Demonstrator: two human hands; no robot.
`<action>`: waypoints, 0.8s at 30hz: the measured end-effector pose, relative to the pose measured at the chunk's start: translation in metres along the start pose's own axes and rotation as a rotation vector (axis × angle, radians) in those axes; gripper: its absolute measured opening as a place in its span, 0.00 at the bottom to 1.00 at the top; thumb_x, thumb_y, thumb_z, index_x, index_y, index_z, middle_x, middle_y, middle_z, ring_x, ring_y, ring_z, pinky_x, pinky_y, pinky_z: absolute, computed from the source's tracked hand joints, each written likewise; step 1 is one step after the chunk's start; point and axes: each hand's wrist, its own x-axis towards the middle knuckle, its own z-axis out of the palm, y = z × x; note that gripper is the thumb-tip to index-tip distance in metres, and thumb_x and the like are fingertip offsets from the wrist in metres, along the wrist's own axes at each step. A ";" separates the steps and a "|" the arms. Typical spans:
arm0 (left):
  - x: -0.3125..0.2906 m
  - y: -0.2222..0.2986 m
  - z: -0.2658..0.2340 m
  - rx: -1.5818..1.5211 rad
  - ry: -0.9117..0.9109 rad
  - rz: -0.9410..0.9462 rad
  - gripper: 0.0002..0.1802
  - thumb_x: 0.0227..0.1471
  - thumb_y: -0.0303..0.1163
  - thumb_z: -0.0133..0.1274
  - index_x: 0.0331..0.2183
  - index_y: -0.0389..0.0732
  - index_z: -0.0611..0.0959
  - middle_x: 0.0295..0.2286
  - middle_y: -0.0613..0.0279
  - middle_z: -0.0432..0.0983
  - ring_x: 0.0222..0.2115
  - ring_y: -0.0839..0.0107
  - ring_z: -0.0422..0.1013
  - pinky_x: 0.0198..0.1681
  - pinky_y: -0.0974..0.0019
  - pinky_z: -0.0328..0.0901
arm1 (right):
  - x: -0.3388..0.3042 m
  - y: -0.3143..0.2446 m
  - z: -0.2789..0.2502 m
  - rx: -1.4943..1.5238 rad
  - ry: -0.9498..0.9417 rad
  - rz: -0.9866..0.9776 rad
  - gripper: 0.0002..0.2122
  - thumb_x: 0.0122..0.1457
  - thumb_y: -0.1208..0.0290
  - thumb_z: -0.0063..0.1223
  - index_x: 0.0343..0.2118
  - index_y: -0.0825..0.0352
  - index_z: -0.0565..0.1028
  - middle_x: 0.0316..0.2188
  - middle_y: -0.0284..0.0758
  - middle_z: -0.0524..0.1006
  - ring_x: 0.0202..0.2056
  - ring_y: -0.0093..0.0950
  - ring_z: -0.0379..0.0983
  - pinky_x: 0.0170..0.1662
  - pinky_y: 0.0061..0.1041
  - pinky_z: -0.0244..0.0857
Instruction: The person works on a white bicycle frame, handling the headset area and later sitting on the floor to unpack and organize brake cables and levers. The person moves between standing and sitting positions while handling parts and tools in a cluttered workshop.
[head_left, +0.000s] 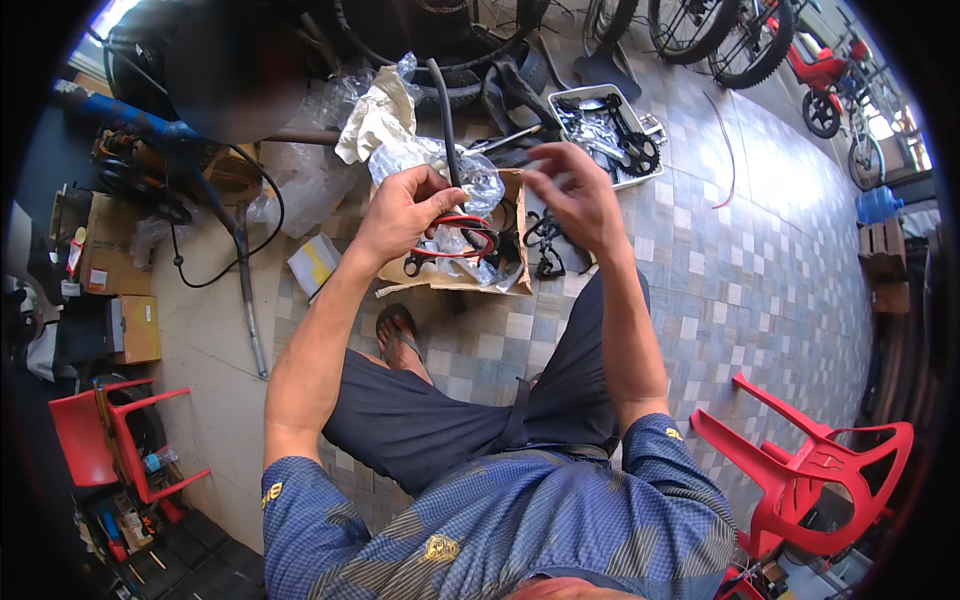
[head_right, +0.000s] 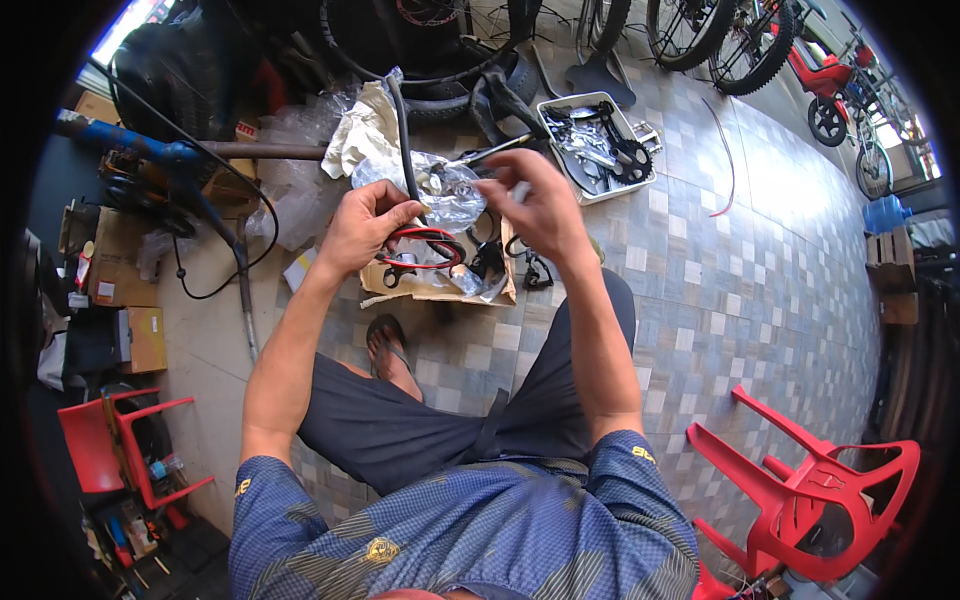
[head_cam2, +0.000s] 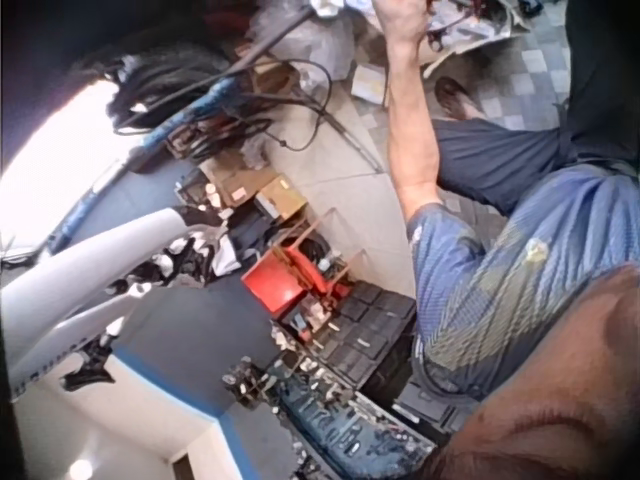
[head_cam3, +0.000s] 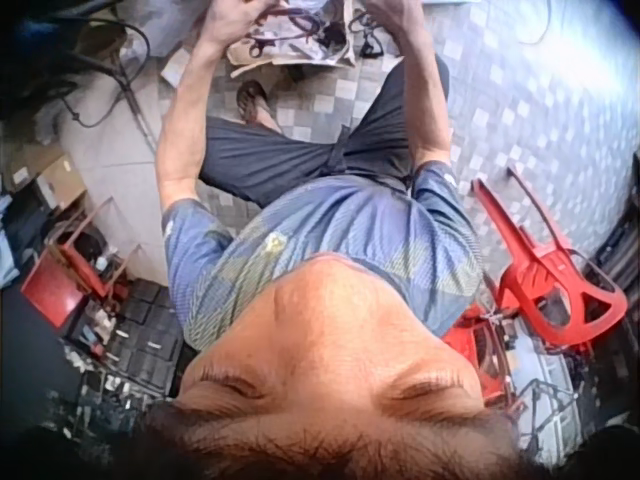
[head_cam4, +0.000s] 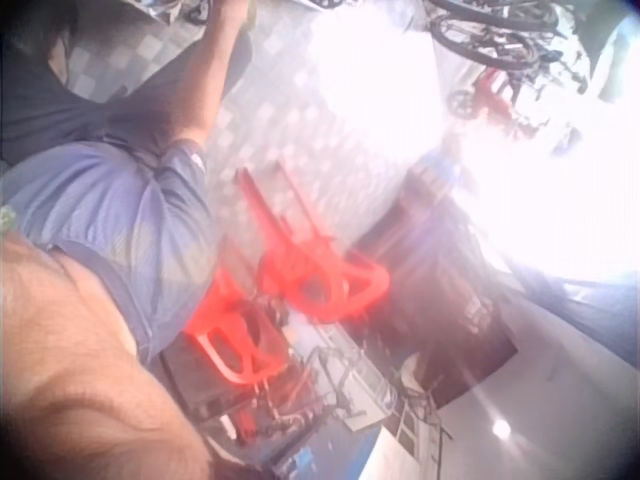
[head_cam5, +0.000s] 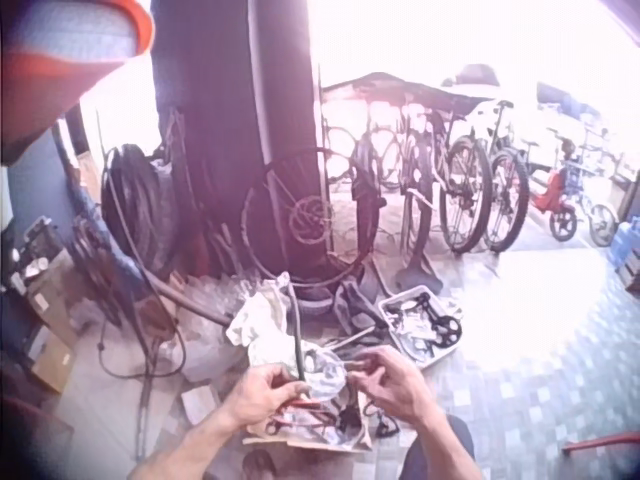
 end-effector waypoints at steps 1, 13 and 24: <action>0.003 -0.001 0.004 -0.015 -0.030 -0.003 0.09 0.60 0.31 0.60 0.32 0.35 0.81 0.24 0.68 0.78 0.20 0.86 0.68 0.22 0.78 0.63 | 0.000 -0.021 0.002 -0.049 -0.050 -0.110 0.17 0.56 0.63 0.67 0.45 0.64 0.79 0.35 0.34 0.78 0.38 0.27 0.76 0.42 0.27 0.71; 0.008 -0.004 0.012 -0.111 -0.117 0.079 0.09 0.63 0.24 0.52 0.42 0.31 0.82 0.34 0.64 0.81 0.30 0.80 0.75 0.33 0.76 0.70 | 0.012 -0.022 0.037 -0.105 -0.109 -0.111 0.13 0.56 0.66 0.63 0.36 0.71 0.79 0.30 0.42 0.81 0.33 0.38 0.79 0.38 0.32 0.72; 0.015 -0.001 0.014 -0.050 -0.111 0.134 0.05 0.60 0.28 0.57 0.34 0.37 0.83 0.27 0.71 0.77 0.29 0.84 0.70 0.35 0.76 0.66 | -0.005 0.016 0.048 1.057 -0.053 0.169 0.06 0.63 0.72 0.56 0.37 0.69 0.78 0.39 0.30 0.74 0.42 0.20 0.71 0.46 0.19 0.64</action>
